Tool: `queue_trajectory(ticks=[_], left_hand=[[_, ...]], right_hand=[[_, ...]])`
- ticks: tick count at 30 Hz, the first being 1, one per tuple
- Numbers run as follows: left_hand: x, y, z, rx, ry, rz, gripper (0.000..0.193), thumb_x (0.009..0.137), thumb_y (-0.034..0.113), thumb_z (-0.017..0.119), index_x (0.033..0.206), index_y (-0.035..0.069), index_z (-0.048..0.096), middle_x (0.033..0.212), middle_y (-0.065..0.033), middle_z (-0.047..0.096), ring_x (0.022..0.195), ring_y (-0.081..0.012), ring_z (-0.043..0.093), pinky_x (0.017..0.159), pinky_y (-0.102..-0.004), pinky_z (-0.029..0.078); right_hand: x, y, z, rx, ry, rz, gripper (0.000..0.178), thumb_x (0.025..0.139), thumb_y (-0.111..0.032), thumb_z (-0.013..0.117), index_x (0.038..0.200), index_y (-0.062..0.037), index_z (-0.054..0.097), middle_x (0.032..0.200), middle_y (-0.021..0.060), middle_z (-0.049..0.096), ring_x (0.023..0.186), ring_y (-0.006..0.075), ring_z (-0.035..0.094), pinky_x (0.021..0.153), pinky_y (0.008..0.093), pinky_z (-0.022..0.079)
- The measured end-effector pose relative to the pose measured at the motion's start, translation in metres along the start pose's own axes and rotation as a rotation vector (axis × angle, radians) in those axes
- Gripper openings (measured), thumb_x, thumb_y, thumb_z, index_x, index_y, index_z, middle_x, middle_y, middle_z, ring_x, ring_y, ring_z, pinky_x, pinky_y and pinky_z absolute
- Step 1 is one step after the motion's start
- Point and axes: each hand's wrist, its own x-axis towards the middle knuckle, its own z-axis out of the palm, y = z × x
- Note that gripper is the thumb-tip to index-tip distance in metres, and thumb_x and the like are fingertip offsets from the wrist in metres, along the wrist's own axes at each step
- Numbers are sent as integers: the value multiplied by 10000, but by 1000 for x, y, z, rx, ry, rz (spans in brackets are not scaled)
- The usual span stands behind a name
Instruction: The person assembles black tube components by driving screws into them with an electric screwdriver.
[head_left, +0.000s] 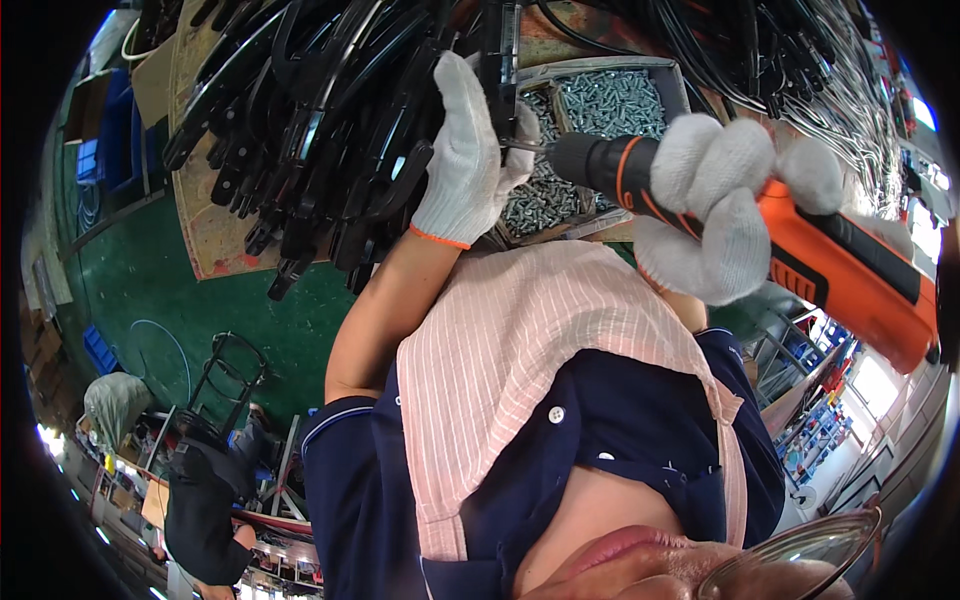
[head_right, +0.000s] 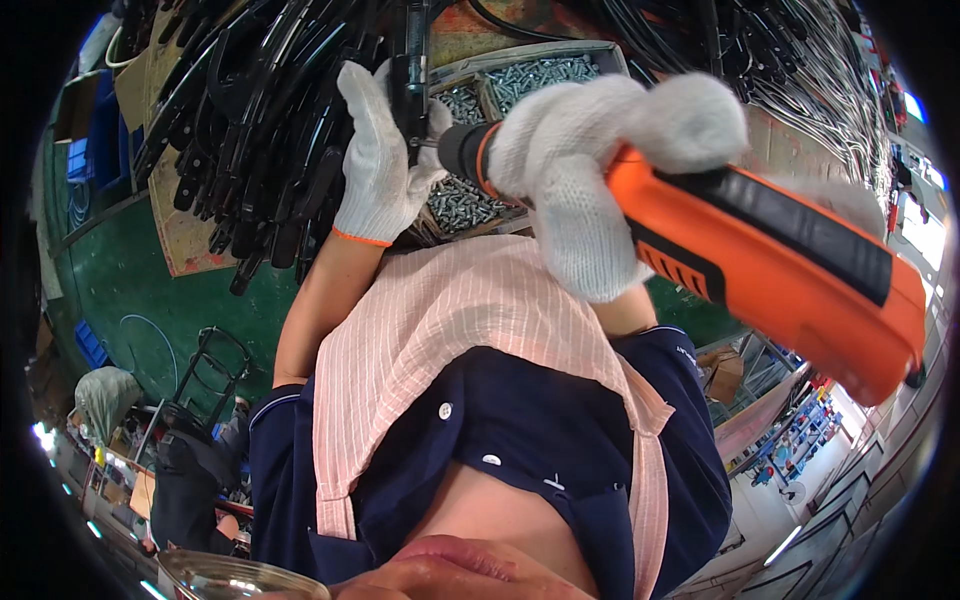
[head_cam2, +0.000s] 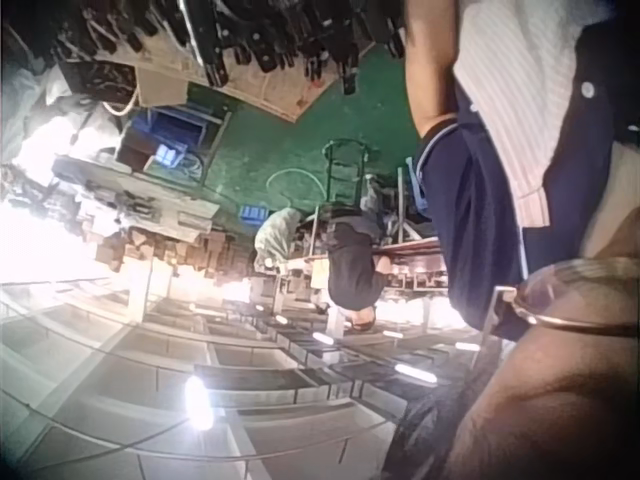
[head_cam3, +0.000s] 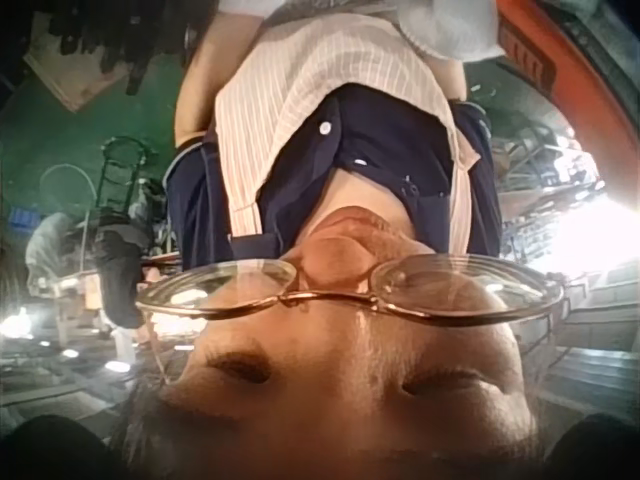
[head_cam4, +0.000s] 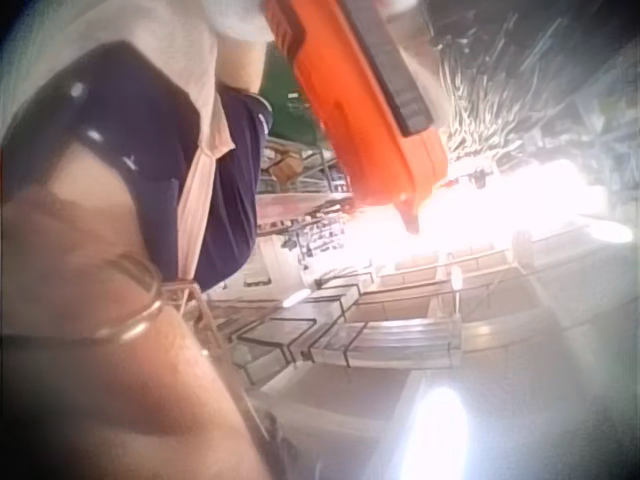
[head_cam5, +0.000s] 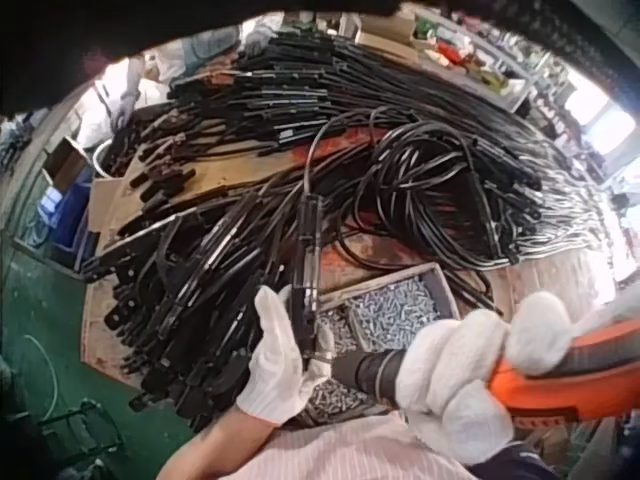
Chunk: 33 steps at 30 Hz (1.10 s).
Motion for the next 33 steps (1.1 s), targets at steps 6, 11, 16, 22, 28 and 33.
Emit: queue_trajectory(ticks=[6,11,16,22,28,33], left_hand=[[0,2,-6,22,-98,14,860,833,836,249,1243,116,482,786,-19,527,508,-84,443,376,-184,343],[-1,0,-4,-34,34,-18,641,933,664,390,1211,94,483,759,-32,536,484,-77,446,382,-182,336],[-7,3,-9,-4,-185,61,394,898,66,668,1232,64,461,752,7,561,565,-35,526,420,-178,386],[-3,2,-13,356,-93,137,450,899,61,668,1285,38,437,838,-29,623,634,-41,560,522,-168,445],[-5,4,-5,296,-39,110,503,894,47,668,1308,-26,392,890,-60,650,712,-58,592,581,-177,470],[-3,1,-12,360,-57,156,537,880,54,686,1319,-10,384,887,-64,650,670,-50,577,550,-179,458]], right_hand=[[6,-5,-9,-127,-168,140,612,792,48,522,1335,-200,385,832,27,478,639,147,423,582,293,410],[26,-23,-12,100,-73,147,482,825,-62,534,1275,-208,443,726,-24,439,617,91,404,607,249,394],[19,-39,-49,-543,391,-64,213,841,-80,588,1047,-122,554,701,-24,451,621,100,392,657,229,389],[-5,-24,-78,-452,518,2,410,831,78,565,1210,-38,465,739,90,567,651,156,509,656,337,488],[-13,-11,-81,-427,541,76,427,815,91,557,1212,-34,458,716,91,575,601,173,510,636,351,496],[-13,-7,-78,-434,544,110,445,809,89,555,1221,-36,445,711,89,569,593,169,501,621,355,487]])
